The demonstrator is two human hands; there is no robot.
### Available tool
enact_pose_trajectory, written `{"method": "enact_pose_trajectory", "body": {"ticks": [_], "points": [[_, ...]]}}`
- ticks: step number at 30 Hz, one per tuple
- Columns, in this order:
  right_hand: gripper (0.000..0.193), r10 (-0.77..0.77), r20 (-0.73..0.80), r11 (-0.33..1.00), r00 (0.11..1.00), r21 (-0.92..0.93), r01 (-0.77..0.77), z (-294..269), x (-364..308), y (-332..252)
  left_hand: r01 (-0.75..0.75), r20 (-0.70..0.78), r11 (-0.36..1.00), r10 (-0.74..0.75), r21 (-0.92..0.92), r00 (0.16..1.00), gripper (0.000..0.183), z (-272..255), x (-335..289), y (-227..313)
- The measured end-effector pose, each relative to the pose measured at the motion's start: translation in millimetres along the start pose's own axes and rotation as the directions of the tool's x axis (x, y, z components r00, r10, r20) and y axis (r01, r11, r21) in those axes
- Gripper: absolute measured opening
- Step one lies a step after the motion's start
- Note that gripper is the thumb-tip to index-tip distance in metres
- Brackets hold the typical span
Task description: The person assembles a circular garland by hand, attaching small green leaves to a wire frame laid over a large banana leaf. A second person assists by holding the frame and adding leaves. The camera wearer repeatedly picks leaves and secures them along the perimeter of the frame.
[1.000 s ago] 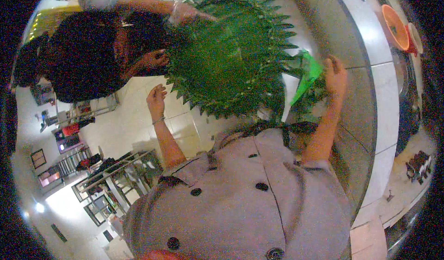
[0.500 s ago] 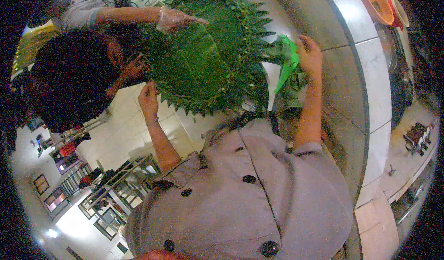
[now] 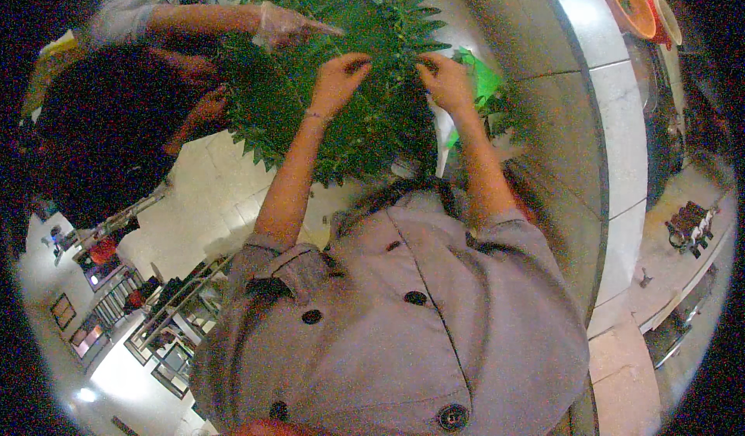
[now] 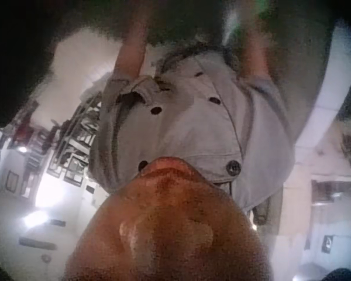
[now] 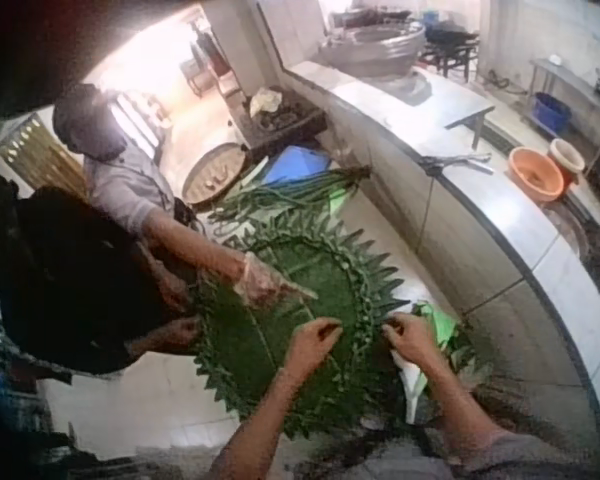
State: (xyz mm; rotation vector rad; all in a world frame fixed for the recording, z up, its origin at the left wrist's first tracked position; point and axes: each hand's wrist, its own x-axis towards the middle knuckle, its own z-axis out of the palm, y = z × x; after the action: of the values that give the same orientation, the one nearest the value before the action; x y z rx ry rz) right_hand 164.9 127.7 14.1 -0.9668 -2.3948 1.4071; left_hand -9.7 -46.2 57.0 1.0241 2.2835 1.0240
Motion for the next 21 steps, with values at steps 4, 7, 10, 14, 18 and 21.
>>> {"method": "enact_pose_trajectory", "body": {"ticks": [4,7,10,14,18,21], "points": [[0.035,-0.021,-0.026,0.998,0.999,-0.058,0.019,10,8,-6,-0.11,0.064,0.99,0.105,0.085,0.992,0.026,23,26,-2],[0.034,-0.02,0.014,0.997,1.0,-0.068,0.021,17,12,-9,-0.129,0.115,0.98,0.112,0.152,0.987,0.026,38,37,-20],[0.033,-0.004,0.05,0.998,0.999,-0.061,0.007,21,13,-12,-0.074,0.14,0.989,0.055,0.132,0.989,0.027,49,40,-34],[0.033,0.032,0.043,0.997,0.999,-0.068,-0.03,23,14,-9,-0.008,0.148,0.998,0.0,0.056,0.989,0.027,57,42,-38],[0.032,0.082,0.09,0.996,0.993,-0.053,-0.077,25,19,-5,0.0,0.178,0.998,-0.011,0.063,0.984,0.027,60,45,-42],[0.032,0.066,0.061,0.997,0.996,-0.038,-0.064,27,18,-2,0.041,0.217,0.999,-0.037,-0.015,0.975,0.032,56,45,-36]]}}
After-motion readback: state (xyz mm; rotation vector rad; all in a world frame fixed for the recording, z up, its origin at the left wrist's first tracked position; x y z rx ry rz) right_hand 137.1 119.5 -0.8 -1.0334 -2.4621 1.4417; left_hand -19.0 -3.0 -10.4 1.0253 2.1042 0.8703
